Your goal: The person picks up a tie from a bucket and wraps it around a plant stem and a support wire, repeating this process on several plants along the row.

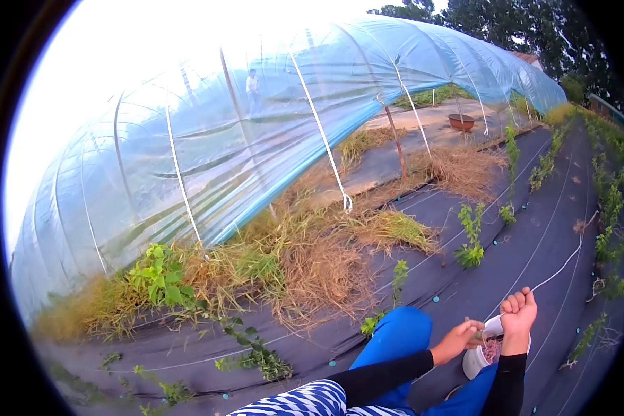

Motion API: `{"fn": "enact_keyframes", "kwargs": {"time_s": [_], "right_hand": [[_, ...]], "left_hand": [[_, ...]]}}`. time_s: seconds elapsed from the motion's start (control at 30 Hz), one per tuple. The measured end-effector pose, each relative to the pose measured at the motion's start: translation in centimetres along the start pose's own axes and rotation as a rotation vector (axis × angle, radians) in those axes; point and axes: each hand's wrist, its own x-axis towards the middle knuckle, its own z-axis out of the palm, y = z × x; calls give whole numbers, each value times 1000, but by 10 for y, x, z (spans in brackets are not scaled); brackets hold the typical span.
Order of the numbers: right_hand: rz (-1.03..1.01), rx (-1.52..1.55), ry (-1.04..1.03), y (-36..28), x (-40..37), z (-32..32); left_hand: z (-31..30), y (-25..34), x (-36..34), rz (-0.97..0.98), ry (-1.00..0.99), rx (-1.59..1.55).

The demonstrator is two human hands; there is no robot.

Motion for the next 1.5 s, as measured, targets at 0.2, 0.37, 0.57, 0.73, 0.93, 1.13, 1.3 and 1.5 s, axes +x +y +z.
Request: {"fn": "enact_keyframes", "kwargs": {"time_s": [0.2, 0.37, 0.57, 0.73, 0.93, 1.13, 1.3, 1.5], "right_hand": [[43, 44, 1, 1, 2, -23], [64, 19, -47, -7, 7, -43], [42, -474, -74, 34, -3, -46], [8, -993, -236, 87, -11, -57], [83, -922, -173, 99, -20, -68], [-22, -1098, -231, 97, -21, -74], [-273, -1433, -425, 90, -29, -55], [-482, -1523, -546, 97, -35, -70]], "left_hand": [[-21, -11, 4, -78, -130, 335], [-84, 79, 11, 673, 441, 1127], [-100, 174, 2, 617, 747, 1385], [-40, 110, 50, 413, 317, 291], [-8, 96, 58, 400, 281, -111], [-8, 94, 60, 435, 206, -88], [-13, 115, 61, 351, 187, -320], [-17, 145, 57, 454, 237, -248]]}}
